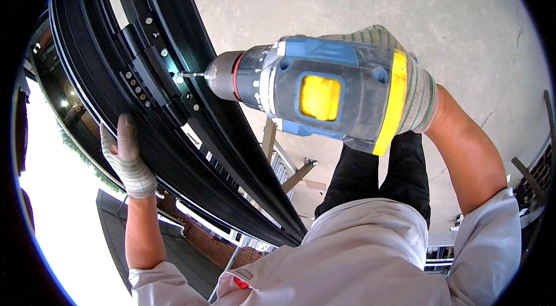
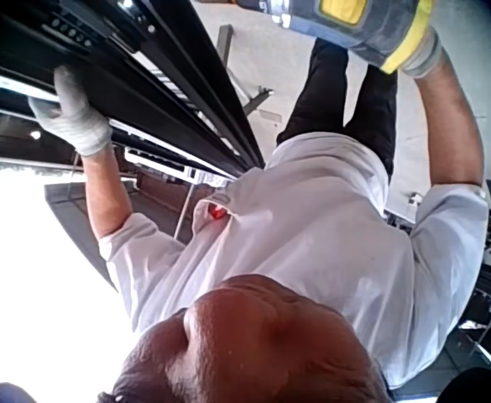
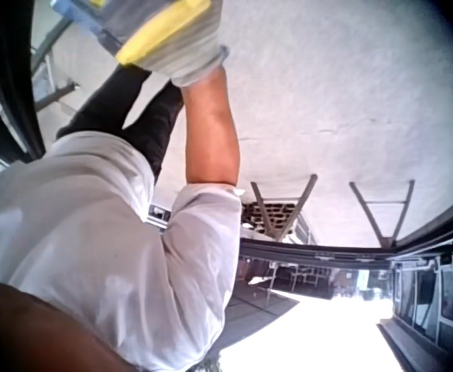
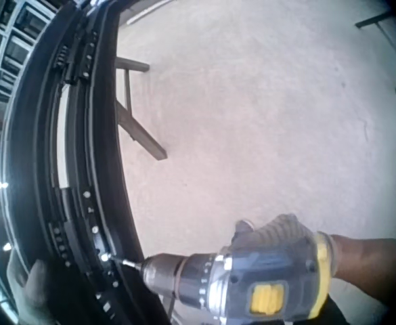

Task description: The person uses a cordless drill to fasten screws into a large black window frame resting on a metal stand. They repeatedly pick up screws from a nearby bowl and drive them into pre-drilled holes along the frame's edge.

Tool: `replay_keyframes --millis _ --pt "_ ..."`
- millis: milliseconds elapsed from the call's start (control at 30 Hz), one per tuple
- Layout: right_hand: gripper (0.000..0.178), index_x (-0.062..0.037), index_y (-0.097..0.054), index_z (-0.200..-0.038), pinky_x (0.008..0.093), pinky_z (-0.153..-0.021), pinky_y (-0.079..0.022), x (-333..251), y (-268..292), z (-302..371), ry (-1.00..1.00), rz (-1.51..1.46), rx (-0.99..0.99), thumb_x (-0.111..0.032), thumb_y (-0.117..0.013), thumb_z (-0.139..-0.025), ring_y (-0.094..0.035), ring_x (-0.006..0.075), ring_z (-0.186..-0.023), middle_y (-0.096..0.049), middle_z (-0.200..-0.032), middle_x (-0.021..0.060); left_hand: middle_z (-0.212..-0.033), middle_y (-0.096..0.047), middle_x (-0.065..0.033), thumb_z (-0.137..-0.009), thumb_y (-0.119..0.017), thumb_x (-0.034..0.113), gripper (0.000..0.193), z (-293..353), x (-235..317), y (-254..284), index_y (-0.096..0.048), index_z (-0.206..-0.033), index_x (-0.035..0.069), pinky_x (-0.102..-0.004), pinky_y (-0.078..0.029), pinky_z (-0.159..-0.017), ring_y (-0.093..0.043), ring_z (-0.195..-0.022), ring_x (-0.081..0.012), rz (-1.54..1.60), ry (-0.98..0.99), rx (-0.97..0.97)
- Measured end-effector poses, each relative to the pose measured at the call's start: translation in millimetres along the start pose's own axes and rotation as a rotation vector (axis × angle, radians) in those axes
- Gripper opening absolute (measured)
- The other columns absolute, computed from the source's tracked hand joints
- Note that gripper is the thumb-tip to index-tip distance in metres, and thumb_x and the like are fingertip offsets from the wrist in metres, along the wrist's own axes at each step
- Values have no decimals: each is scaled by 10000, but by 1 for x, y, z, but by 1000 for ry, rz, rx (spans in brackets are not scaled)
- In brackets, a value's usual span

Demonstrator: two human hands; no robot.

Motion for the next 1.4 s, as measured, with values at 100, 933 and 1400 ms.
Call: replay_keyframes --millis 100,933,1400 --pt "538 -132 -626 -1151 290 -827 -540 -20 -1 1 -17 -127 1 -166 -818 -649 -647 156 -906 -670 -1027 11 -1082 -655 -53 -901 -657 172 383 -10 0 -17 -552 -1246 44 -286 -513 -879 -640 -949 -137 63 15 -44" --pt "560 -116 -599 -1258 316 -911 -530 36 -20 38 -322 -657 104 -152 -788 -731 -673 161 -973 -669 -1155 67 -1066 -666 -77 -879 -684 204 426 1 -1 -12 -542 -1235 20 -335 -557 -865 -660 -950 -186 101 90 -83" --pt "345 -120 -670 -1030 363 -781 -495 -50 10 -8 393 618 98 -201 -732 -701 -651 212 -814 -667 -911 66 -1206 -625 -109 -919 -635 80 564 4 -22 6 -378 -1421 96 -307 -558 -917 -657 -1049 -185 187 134 -103"
Point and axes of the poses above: each hand's wrist, its own z-axis away from the middle knuckle, its own y-axis out of the back of the hand, x = y × z, the point moved 10 cm from there along -z, towards the middle knuckle
